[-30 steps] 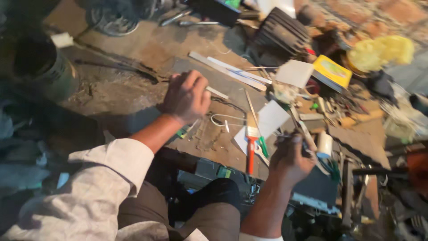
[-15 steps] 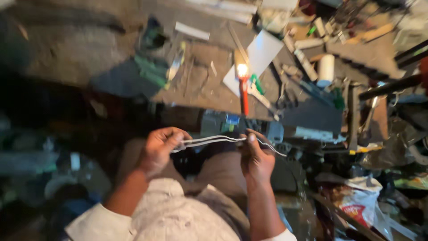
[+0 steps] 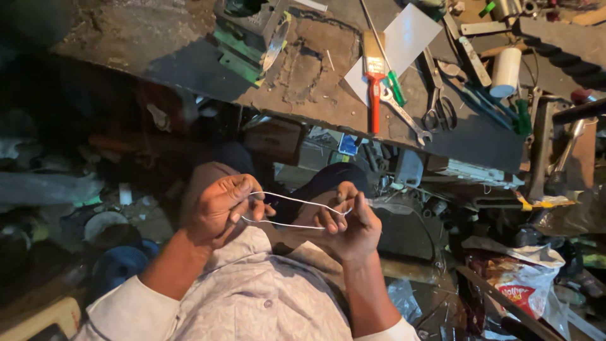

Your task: The person uses a screwdriver to remove screws from a small electronic device on a cluttered workbench. They then handle a white wire and place it into the device's internal components.

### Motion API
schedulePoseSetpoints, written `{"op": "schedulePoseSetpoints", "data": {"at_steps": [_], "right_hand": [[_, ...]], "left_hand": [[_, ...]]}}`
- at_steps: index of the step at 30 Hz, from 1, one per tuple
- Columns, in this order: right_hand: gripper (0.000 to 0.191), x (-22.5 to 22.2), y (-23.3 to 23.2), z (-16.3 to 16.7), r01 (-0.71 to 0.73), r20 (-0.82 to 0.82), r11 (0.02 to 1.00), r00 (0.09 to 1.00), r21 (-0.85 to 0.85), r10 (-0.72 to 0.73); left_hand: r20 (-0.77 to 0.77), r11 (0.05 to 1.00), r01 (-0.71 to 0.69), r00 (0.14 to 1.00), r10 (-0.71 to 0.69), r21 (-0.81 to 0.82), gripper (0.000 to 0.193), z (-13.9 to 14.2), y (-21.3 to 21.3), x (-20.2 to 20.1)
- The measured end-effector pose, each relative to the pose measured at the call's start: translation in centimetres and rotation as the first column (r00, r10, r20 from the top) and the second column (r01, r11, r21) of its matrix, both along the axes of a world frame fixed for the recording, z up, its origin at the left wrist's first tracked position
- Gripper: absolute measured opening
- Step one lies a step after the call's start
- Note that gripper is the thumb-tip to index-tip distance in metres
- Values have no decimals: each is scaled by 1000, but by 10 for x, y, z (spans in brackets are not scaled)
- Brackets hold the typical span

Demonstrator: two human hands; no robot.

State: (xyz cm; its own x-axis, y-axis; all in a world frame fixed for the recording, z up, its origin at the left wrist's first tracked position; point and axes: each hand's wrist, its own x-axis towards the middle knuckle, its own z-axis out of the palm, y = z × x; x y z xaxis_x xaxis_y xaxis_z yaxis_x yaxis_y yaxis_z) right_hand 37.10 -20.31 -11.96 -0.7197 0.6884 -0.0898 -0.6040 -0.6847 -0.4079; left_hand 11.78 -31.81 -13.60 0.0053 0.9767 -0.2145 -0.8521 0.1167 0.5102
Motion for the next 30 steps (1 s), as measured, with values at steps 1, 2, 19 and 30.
{"op": "schedulePoseSetpoints", "data": {"at_steps": [1,2,19,30], "right_hand": [[33,0,-1,2,-25,-38,1000,999,-9,25],[31,1,-2,3,1,-34,1000,999,22,0],[23,-2,-2,18,-123,-12,989,992,81,125],[32,23,-2,27,-242,581,892,813,383,-29]], "left_hand": [[87,1000,-10,996,8,22,33,6,-1,3],[78,999,24,997,-27,38,31,12,-1,6],[0,982,191,982,-191,2,29,53,-9,-8],[-105,979,199,976,-193,52,30,29,0,-2]]}}
